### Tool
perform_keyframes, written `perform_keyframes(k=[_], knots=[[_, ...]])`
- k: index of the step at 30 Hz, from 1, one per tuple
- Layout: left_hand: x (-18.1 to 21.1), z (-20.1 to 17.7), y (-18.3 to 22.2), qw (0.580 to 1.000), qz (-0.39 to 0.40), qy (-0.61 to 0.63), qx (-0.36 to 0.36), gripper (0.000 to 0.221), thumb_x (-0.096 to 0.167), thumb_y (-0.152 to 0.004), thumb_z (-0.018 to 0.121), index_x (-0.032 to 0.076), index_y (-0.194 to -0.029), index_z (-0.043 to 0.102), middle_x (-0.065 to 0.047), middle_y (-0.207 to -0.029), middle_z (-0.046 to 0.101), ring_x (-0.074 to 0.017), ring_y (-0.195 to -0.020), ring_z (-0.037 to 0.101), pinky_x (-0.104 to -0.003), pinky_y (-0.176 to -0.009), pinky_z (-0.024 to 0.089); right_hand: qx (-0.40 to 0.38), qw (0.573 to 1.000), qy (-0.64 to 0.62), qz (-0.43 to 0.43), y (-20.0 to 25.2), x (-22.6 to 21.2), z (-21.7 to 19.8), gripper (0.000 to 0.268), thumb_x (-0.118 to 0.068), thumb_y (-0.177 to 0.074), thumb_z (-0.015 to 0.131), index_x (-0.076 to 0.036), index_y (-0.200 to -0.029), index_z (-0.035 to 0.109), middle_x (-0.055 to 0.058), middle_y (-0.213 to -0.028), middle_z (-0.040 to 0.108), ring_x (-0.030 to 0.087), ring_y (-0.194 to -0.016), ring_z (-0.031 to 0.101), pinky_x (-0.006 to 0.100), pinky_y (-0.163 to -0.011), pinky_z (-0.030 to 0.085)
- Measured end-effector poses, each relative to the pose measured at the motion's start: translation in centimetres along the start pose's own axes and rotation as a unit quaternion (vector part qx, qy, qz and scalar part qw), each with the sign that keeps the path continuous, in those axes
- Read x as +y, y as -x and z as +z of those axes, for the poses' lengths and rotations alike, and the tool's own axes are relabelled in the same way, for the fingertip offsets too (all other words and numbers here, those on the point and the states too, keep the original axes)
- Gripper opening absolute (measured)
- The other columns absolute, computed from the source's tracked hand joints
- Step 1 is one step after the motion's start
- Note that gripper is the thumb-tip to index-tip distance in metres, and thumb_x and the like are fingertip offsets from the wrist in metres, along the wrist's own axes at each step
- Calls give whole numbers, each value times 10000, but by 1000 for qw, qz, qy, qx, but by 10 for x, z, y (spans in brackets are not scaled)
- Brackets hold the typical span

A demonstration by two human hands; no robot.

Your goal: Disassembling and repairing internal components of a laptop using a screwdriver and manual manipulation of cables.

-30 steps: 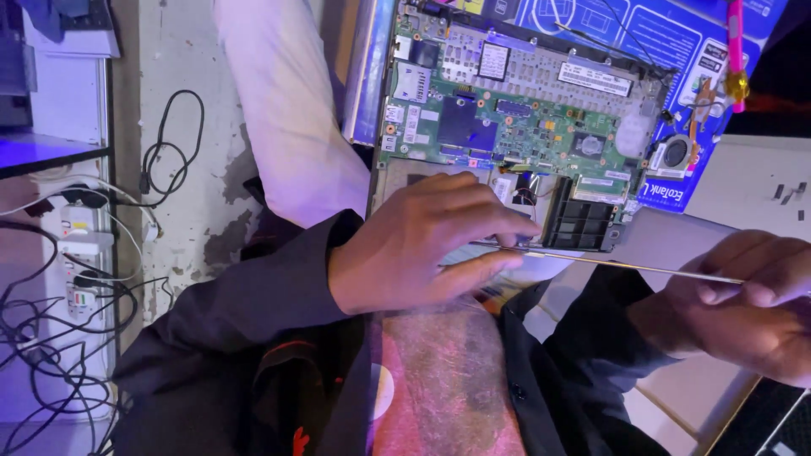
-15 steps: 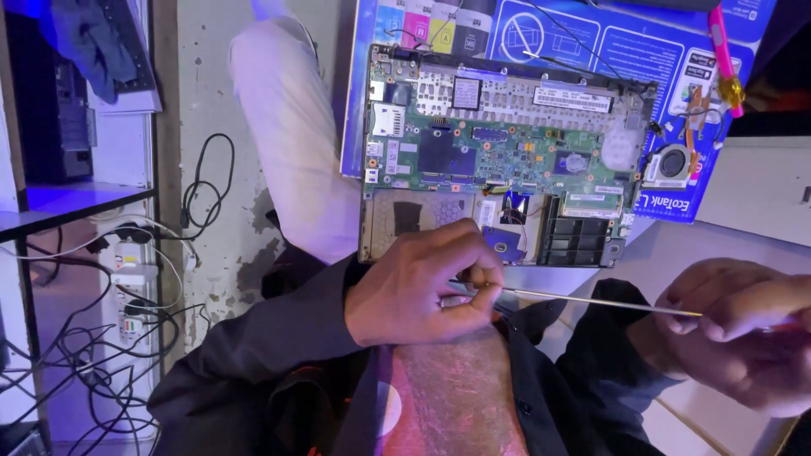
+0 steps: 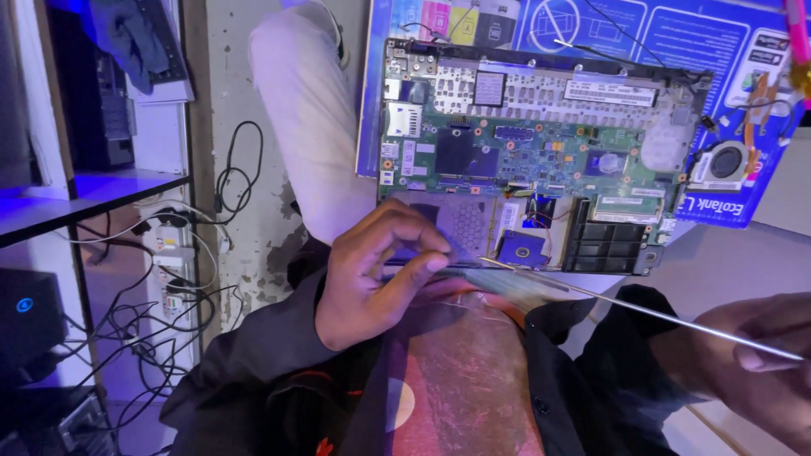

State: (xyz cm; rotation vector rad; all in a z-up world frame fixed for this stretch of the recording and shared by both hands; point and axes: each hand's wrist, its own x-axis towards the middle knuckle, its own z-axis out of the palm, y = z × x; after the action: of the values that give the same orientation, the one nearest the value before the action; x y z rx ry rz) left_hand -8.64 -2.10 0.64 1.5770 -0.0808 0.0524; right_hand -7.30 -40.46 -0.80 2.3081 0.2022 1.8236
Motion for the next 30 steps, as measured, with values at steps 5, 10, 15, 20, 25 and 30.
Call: perform_keyframes(k=[5,10,15,20,25,30], knots=[[-2,-1,-1,999,-36,37,-14,149,216,-1024,644,72,-1052,668,-65,-986,627,-166,-887,624,-268,-798,527,-46,999,-8,25,61,43,-11,910,183,-939,950,-129,-1456,270,69,-555,451,191,-436,449,291,-488,550],[1,-1,-2,1000,-13,18,-14,156,215,-1028,634,63,-1034,670,-72,-981,646,-179,-896,642,-280,-814,538,-69,882,-422,199,20,12,-2,171,-178,-980,495,-92,-1031,356,78,-524,227,190,-378,227,326,-444,226],[1,-1,-2,1000,24,-6,-2,138,182,-1032,632,53,-1050,675,-88,-987,657,-205,-896,653,-301,-822,535,-99,731,-583,340,5,-7,-1,651,-739,-972,218,-115,-795,171,28,-486,76,187,-399,58,371,-549,159],[-2,0,-1,998,68,-15,-7,118,146,-1038,625,33,-1060,653,-99,-1009,660,-228,-913,652,-327,-848,550,-311,906,-146,246,136,104,-15,468,207,-1162,473,-16,-815,253,31,-615,201,150,-475,194,250,-489,-4],[-4,1,-1,997,79,-19,-9,118,138,-1042,622,28,-1071,655,-104,-1017,652,-233,-917,655,-333,-850,562,-140,799,-553,188,-10,-15,6,188,-331,-1017,243,-164,-1096,215,82,-486,67,215,-385,56,366,-471,112],[-5,1,-3,995,96,-27,-4,157,160,-1044,610,11,-1052,658,-116,-996,652,-239,-896,650,-335,-826,560,-81,911,-400,61,6,-3,7,490,239,-1031,383,-82,-1401,406,134,-508,170,246,-362,142,394,-398,184]])
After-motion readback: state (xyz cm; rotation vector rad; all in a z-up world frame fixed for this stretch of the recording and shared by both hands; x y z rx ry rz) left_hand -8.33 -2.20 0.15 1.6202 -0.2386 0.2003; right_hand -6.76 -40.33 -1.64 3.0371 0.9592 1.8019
